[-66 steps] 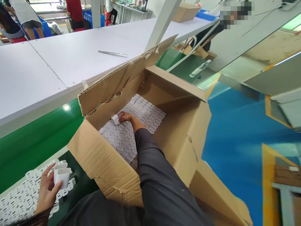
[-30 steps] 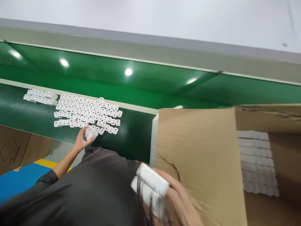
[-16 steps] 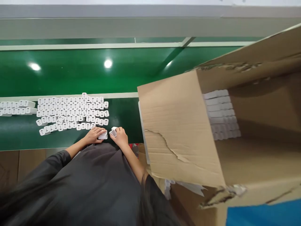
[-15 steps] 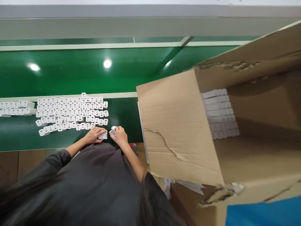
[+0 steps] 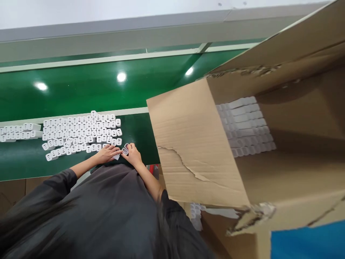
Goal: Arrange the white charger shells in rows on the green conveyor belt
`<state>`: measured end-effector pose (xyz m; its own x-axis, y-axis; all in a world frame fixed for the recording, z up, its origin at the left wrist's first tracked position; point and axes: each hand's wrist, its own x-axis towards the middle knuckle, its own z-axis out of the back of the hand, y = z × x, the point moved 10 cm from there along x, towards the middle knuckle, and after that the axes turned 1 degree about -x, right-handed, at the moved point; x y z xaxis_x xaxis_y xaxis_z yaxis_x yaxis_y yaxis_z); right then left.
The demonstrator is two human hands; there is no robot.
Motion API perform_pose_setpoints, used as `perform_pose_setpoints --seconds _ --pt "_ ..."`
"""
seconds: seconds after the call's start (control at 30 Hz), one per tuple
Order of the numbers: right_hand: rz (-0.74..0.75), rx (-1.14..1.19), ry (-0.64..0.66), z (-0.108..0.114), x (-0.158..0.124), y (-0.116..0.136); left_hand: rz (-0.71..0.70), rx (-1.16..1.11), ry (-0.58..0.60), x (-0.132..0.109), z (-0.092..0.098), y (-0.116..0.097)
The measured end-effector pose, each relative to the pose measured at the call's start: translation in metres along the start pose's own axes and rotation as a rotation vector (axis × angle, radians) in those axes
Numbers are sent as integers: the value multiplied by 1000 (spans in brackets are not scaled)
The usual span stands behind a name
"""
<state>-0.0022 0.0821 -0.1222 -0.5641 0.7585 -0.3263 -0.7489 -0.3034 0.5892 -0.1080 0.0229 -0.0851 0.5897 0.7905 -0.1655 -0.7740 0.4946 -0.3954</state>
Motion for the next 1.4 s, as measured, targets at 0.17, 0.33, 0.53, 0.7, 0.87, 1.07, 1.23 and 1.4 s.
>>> perform_pose_setpoints --seconds 0.17,0.33,0.53,0.7,0.87,1.07,1.23,1.4 --pt "3 132 -14 -4 -2 -6 60 48 -8 1 0 1" --pt "-32 251 -79 -5 3 -10 86 60 -41 -2 2 3" --pt "-58 324 -109 -1 2 -13 73 16 -75 -19 9 8" --pt "-50 273 -125 11 -16 -12 108 4 -97 -31 4 10" --pt "121 269 108 -10 -23 15 195 8 -134 -30 -2 11" --pt "148 330 283 -37 -13 22 198 -1 -145 -29 -3 13" --pt "160 449 340 -34 -13 33 166 76 -233 -27 18 17" --pt "182 488 360 -16 -5 42 181 177 -409 -25 44 23"
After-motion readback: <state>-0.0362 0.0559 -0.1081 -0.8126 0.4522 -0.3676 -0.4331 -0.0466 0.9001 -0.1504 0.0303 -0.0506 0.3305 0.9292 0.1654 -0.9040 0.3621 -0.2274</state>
